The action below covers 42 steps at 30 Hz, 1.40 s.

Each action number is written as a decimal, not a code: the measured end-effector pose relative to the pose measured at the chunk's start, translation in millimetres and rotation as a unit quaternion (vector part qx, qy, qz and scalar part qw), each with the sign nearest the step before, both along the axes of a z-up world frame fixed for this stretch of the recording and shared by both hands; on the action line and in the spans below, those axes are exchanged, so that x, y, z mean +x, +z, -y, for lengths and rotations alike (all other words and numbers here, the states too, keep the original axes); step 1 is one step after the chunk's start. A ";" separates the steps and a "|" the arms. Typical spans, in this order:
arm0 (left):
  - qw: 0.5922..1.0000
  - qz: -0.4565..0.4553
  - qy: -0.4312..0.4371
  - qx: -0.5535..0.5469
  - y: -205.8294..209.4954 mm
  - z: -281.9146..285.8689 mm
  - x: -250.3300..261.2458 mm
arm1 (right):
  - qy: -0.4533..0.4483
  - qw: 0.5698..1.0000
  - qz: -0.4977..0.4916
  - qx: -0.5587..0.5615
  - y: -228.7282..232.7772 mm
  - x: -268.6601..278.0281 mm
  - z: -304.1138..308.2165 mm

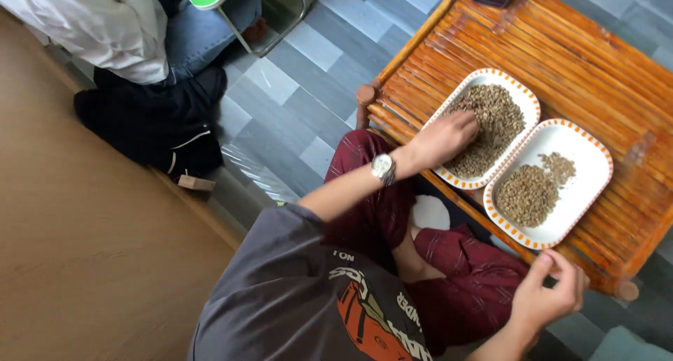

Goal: The person sorts green coffee beans by hand, picking individual beans from one tray and placing them into another tray.

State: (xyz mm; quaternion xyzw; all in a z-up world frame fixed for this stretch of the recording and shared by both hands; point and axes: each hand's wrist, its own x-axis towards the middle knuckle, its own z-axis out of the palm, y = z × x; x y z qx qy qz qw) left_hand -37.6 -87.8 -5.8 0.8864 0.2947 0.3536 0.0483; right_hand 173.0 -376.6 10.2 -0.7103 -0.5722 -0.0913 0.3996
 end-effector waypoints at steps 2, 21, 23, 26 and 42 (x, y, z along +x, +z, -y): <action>0.999 0.024 -0.011 -0.028 8.6 27.5 -10.5 | 0.027 1.000 -0.006 -0.003 20.9 -22.1 -18.5; 0.963 0.122 -0.141 -0.193 47.6 174.9 -60.3 | 0.117 0.974 -0.176 -0.089 13.5 -107.9 -30.6; 0.953 0.140 -0.163 -0.214 61.4 177.1 -62.3 | 0.118 0.976 -0.174 -0.057 -4.2 -106.9 -36.1; 0.955 0.120 -0.184 -0.201 41.6 182.3 -56.0 | 0.109 0.976 -0.185 -0.032 -3.2 -108.0 -26.1; 0.973 0.088 -0.131 -0.170 25.5 184.1 -43.1 | 0.023 0.985 -0.172 0.002 31.5 -51.9 -36.3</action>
